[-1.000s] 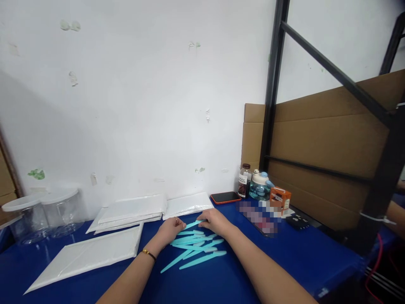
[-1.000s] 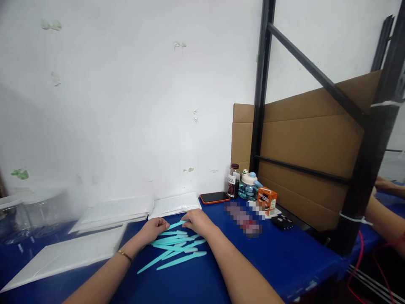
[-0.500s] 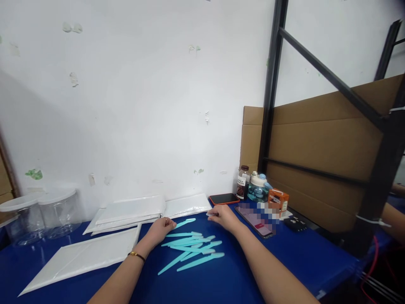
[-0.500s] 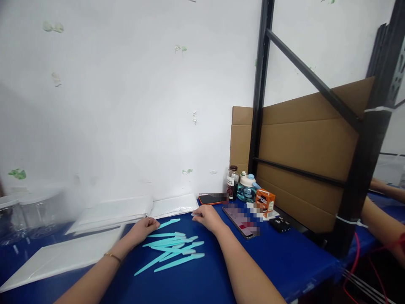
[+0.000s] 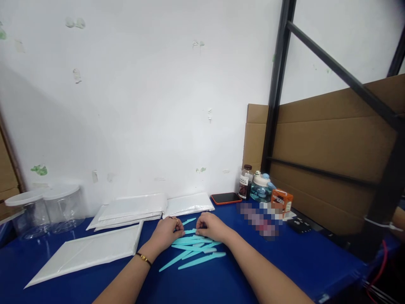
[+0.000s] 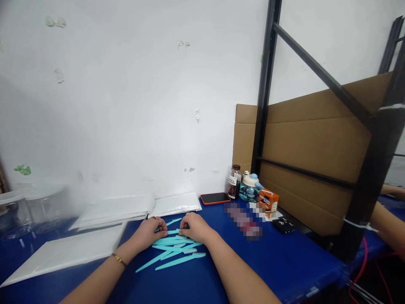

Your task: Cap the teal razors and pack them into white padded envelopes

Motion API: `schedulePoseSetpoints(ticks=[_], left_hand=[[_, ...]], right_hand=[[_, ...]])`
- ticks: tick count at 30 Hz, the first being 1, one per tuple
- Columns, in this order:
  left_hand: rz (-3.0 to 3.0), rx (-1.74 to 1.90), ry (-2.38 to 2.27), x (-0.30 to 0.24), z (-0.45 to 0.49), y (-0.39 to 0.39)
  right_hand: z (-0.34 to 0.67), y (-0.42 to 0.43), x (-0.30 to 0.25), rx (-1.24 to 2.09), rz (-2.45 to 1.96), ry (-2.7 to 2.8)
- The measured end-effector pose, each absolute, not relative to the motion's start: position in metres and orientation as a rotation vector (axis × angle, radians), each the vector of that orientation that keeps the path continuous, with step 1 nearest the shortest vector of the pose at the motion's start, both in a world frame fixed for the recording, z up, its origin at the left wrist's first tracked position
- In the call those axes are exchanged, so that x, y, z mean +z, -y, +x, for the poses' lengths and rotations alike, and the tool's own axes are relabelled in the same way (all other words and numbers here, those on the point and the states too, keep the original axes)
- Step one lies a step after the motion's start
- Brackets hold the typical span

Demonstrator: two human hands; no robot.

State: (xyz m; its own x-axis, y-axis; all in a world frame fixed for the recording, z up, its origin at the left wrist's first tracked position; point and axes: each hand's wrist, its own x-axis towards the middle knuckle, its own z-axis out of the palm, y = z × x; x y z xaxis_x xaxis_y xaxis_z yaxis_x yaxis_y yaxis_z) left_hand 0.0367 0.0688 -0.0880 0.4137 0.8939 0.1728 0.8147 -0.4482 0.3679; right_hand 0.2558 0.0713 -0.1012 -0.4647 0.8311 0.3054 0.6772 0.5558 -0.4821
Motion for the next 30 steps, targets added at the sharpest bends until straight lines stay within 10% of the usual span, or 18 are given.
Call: schedulePoseSetpoints(ticks=[30], left_hand=[[2.341, 0.505, -1.610, -0.079, 0.033, -0.064]], right_hand=[[0.273, -0.075, -0.096, 0.532, -1.317, 2.257]])
